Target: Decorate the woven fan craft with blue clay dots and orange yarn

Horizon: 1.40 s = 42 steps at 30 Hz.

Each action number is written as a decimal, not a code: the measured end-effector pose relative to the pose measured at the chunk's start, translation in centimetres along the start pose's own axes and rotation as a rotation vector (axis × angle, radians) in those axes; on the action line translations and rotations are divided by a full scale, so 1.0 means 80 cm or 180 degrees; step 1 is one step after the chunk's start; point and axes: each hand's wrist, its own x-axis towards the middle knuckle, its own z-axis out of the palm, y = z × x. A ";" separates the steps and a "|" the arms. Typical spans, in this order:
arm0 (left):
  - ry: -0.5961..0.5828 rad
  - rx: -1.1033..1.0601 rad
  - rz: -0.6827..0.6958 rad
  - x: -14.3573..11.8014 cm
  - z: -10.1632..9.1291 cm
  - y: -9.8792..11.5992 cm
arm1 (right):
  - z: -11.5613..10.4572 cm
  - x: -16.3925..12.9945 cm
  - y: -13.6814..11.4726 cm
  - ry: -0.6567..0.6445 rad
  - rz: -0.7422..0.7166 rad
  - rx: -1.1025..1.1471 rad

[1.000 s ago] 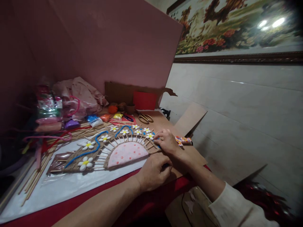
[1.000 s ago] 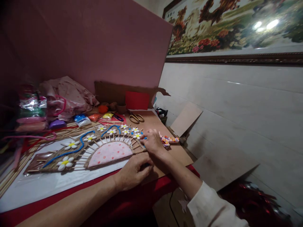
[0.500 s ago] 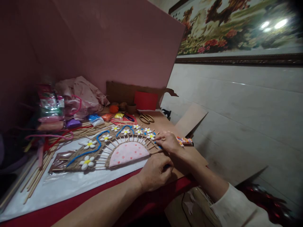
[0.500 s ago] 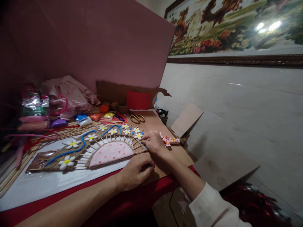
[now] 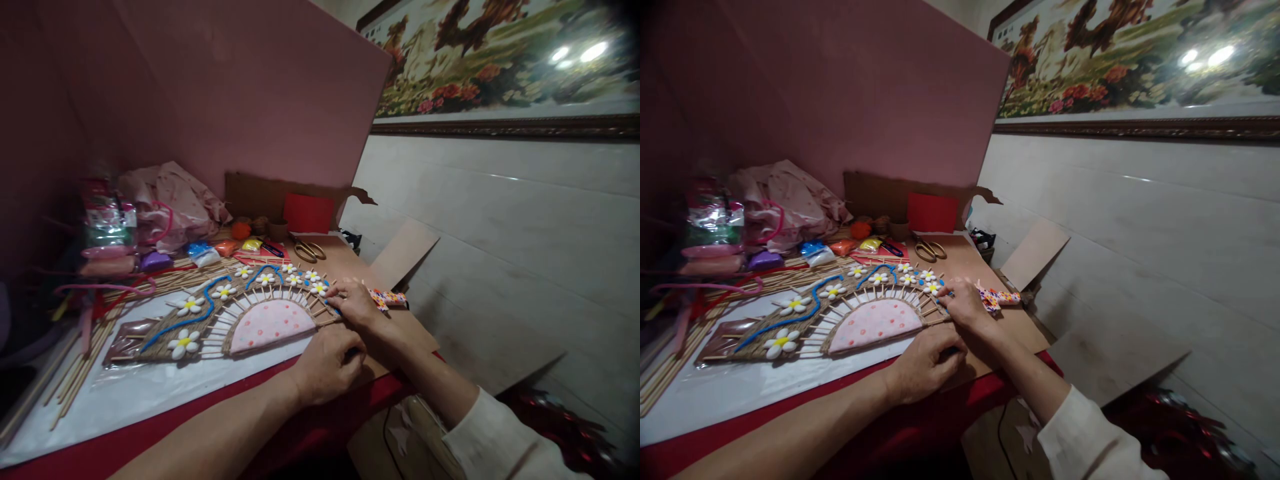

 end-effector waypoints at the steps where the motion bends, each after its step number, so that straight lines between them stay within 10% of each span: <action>1: -0.0007 0.0003 -0.0002 0.000 0.000 0.000 | 0.001 0.000 0.000 0.0003 0.0003 -0.0038; 34: 0.0036 0.0022 -0.0025 -0.001 0.003 -0.002 | -0.021 -0.018 -0.008 -0.0543 -0.0974 -0.1033; 42: 0.0027 -0.0061 0.0113 0.001 0.000 0.001 | -0.019 -0.019 0.005 -0.0119 -0.0842 -0.0506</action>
